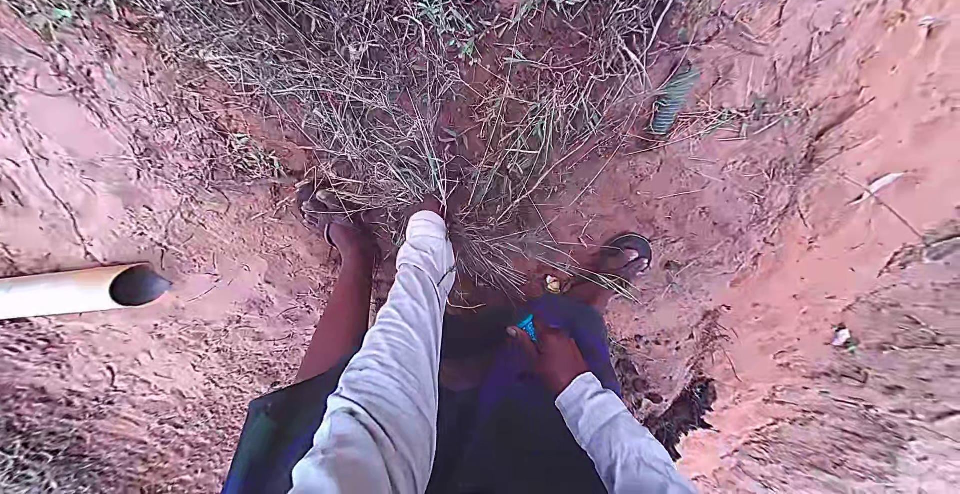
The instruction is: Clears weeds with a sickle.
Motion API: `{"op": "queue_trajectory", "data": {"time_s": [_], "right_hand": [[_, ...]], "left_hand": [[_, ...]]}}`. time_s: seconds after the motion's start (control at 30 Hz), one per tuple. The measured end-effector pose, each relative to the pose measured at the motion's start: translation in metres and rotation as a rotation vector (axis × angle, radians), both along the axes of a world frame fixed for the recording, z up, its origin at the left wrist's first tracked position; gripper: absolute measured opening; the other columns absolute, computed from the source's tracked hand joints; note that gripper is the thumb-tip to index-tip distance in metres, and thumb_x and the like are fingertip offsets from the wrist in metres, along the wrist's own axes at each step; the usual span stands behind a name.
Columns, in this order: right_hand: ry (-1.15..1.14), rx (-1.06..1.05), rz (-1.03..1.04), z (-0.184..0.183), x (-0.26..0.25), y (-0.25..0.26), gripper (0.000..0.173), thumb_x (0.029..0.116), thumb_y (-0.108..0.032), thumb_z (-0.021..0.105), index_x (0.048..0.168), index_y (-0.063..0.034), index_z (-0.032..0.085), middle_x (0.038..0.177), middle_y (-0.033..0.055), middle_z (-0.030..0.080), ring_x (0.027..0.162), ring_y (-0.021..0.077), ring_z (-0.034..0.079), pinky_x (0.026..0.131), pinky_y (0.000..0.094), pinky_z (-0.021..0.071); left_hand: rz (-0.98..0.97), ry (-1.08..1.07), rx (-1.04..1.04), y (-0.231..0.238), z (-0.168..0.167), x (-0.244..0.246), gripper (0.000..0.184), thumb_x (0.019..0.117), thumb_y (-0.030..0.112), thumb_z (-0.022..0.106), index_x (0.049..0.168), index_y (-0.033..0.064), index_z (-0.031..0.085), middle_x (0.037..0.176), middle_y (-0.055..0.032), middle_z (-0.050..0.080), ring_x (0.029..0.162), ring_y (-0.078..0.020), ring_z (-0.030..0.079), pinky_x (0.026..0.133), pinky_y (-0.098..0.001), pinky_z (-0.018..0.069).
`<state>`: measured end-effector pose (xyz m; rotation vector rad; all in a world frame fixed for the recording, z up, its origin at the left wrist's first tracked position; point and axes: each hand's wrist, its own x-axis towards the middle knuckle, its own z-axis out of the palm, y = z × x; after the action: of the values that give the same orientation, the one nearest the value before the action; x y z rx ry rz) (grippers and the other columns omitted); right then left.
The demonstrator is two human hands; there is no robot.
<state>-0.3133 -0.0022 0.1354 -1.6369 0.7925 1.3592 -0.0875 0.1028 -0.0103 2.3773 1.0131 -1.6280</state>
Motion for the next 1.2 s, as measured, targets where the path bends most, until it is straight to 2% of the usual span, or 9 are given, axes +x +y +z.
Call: {"op": "queue_trajectory", "data": {"time_s": [0.1,0.17,0.23,0.33,0.5,0.6,0.9,1.0,1.2], "right_hand": [[-0.191,-0.145,-0.177,0.009,-0.027,-0.005,0.063,0.1022,-0.049,0.054,0.115,0.0119,0.067,0.076,0.0234,0.069,0.071,0.0404,0.071,0.067,0.0561,0.0559],[-0.22,-0.13,-0.504,0.018,-0.036,-0.001,0.049,0.1031,-0.038,0.054,0.109,0.0092,0.066,0.061,0.0086,0.062,0.049,0.0195,0.061,0.051,0.0367,0.0541],[-0.165,-0.049,-1.043,0.031,-0.03,-0.001,0.033,0.1081,-0.023,0.036,0.094,-0.0028,0.057,0.053,-0.0052,0.056,0.04,0.0045,0.054,0.041,0.0213,0.0504],[-0.205,-0.098,-1.516,0.04,-0.016,-0.031,0.054,0.1122,-0.035,0.016,0.082,-0.0114,0.053,0.05,-0.0052,0.057,0.037,0.0063,0.055,0.036,0.0228,0.0504],[-0.591,-0.291,-1.259,0.009,-0.012,-0.096,0.032,0.1104,-0.027,0.03,0.093,-0.0148,0.053,0.057,-0.0144,0.06,0.044,0.0004,0.057,0.042,0.018,0.0516],[-0.638,-0.272,-1.201,-0.001,-0.011,-0.103,0.029,0.1105,-0.033,0.038,0.095,-0.0154,0.055,0.059,-0.0159,0.061,0.045,-0.0004,0.057,0.044,0.0178,0.0516],[-0.465,-0.287,-1.39,-0.016,-0.03,-0.094,0.038,0.1113,-0.028,0.028,0.086,-0.0139,0.053,0.054,-0.0104,0.06,0.041,0.0034,0.058,0.041,0.021,0.0528],[-0.473,-0.3,-1.373,-0.019,-0.039,-0.103,0.036,0.1111,-0.029,0.032,0.087,-0.0138,0.054,0.054,-0.0106,0.06,0.042,0.0038,0.058,0.041,0.0217,0.0532],[-0.506,-0.31,-1.347,-0.017,-0.035,-0.108,0.033,0.1104,-0.025,0.034,0.088,-0.0125,0.055,0.055,-0.0109,0.061,0.042,0.0029,0.058,0.041,0.0206,0.0532]], "left_hand": [[0.273,-0.252,0.057,-0.014,0.0,-0.004,0.064,0.1036,0.037,0.064,0.143,-0.0116,0.049,0.147,-0.0307,0.052,0.141,-0.0385,0.049,0.118,-0.0513,0.0391],[0.441,-0.42,0.094,-0.022,0.004,-0.001,0.071,0.0972,0.037,0.073,0.142,-0.0118,0.049,0.144,-0.0316,0.053,0.137,-0.04,0.052,0.114,-0.0536,0.0419],[0.481,-0.51,0.108,-0.019,0.0,0.008,0.077,0.0956,0.036,0.075,0.147,-0.0113,0.043,0.147,-0.0315,0.051,0.138,-0.0389,0.051,0.115,-0.0514,0.0421],[0.451,-0.581,0.009,-0.021,0.011,0.021,0.078,0.093,0.028,0.079,0.148,-0.0115,0.039,0.145,-0.0309,0.052,0.135,-0.0378,0.053,0.112,-0.0499,0.0453],[0.262,-0.528,-0.287,-0.071,0.021,0.02,0.071,0.0907,0.021,0.081,0.144,-0.012,0.046,0.143,-0.0292,0.055,0.135,-0.0343,0.054,0.115,-0.0464,0.0419],[0.329,-0.379,-0.506,-0.115,0.008,0.019,0.052,0.0949,0.013,0.074,0.137,-0.0092,0.052,0.131,-0.0247,0.06,0.115,-0.0255,0.06,0.101,-0.0401,0.0499],[-0.35,0.031,-0.435,-0.242,-0.03,0.0,0.087,0.0975,0.056,0.066,0.146,-0.0136,0.044,0.155,-0.0304,0.043,0.15,-0.038,0.038,0.123,-0.0538,0.0296],[-0.618,0.035,-0.269,-0.259,-0.061,-0.017,0.105,0.0884,0.069,0.067,0.15,-0.0118,0.04,0.156,-0.0336,0.04,0.147,-0.0444,0.041,0.116,-0.0591,0.0378],[-0.414,-0.023,-0.338,-0.243,-0.047,-0.019,0.08,0.0994,0.042,0.068,0.153,-0.0089,0.037,0.153,-0.0304,0.046,0.145,-0.0402,0.045,0.12,-0.0529,0.0375]]}}
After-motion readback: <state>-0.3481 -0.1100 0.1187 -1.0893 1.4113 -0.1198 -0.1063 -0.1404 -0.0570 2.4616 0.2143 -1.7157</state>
